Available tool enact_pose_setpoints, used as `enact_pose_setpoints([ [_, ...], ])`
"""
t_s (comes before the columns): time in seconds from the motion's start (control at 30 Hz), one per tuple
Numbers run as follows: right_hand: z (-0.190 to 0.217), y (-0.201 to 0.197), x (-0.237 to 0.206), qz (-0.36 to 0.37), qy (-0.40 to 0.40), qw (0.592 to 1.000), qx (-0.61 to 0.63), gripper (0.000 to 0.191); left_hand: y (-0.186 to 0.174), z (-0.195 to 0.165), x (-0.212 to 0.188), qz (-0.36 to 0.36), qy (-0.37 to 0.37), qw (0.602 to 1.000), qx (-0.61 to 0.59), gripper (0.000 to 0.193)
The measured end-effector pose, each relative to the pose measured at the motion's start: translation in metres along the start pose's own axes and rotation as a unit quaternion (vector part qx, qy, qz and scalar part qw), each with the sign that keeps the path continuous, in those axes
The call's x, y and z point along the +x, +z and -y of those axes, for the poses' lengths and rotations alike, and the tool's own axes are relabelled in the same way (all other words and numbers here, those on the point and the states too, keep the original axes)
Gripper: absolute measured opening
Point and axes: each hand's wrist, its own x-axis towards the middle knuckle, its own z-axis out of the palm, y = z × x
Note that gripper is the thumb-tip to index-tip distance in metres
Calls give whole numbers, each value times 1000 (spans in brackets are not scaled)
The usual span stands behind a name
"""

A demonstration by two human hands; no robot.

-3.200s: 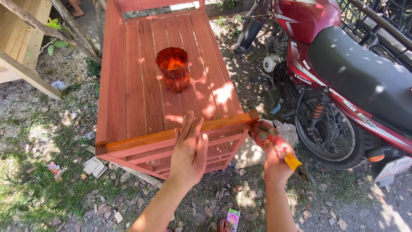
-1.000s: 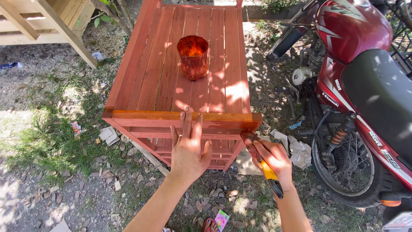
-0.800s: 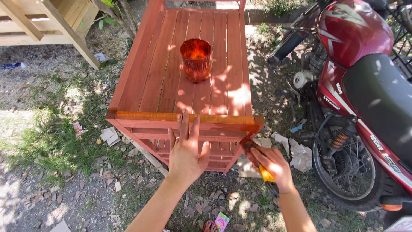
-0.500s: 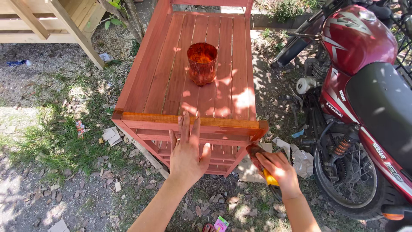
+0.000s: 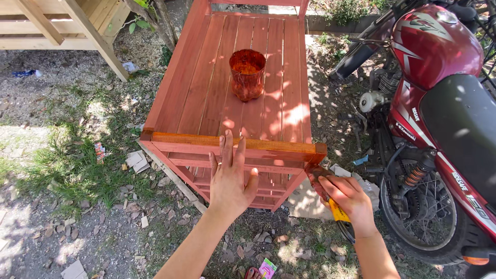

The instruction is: The person applies a reddish-brown stain or paint to a small wooden table using a brush, working along the top rails and edges while steadying the table with the other hand. They rotate around the table to coat different sides and briefly dip the brush into the can resting on the tabletop.

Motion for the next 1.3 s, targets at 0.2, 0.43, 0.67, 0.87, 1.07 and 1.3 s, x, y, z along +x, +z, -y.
enact_pose_setpoints([
  [0.2,10,-19,10,57,28,998,-17,63,5,2,-1,-4,-1,1000,-12,83],
  [0.43,47,-29,30,-60,92,990,88,53,-7,12,-8,-6,-31,999,9,79],
  [0.67,102,4,79,-160,247,917,268,42,-31,32,-19,9,-62,998,-10,81],
  [0.87,128,34,137,-181,287,853,396,41,-64,71,-25,-6,-72,997,9,75],
  [1.07,146,51,179,-114,295,904,289,19,-96,104,-33,-23,-113,993,-19,66],
  [1.3,176,72,209,-110,171,953,226,13,-123,127,-39,-3,-155,987,-26,62],
])
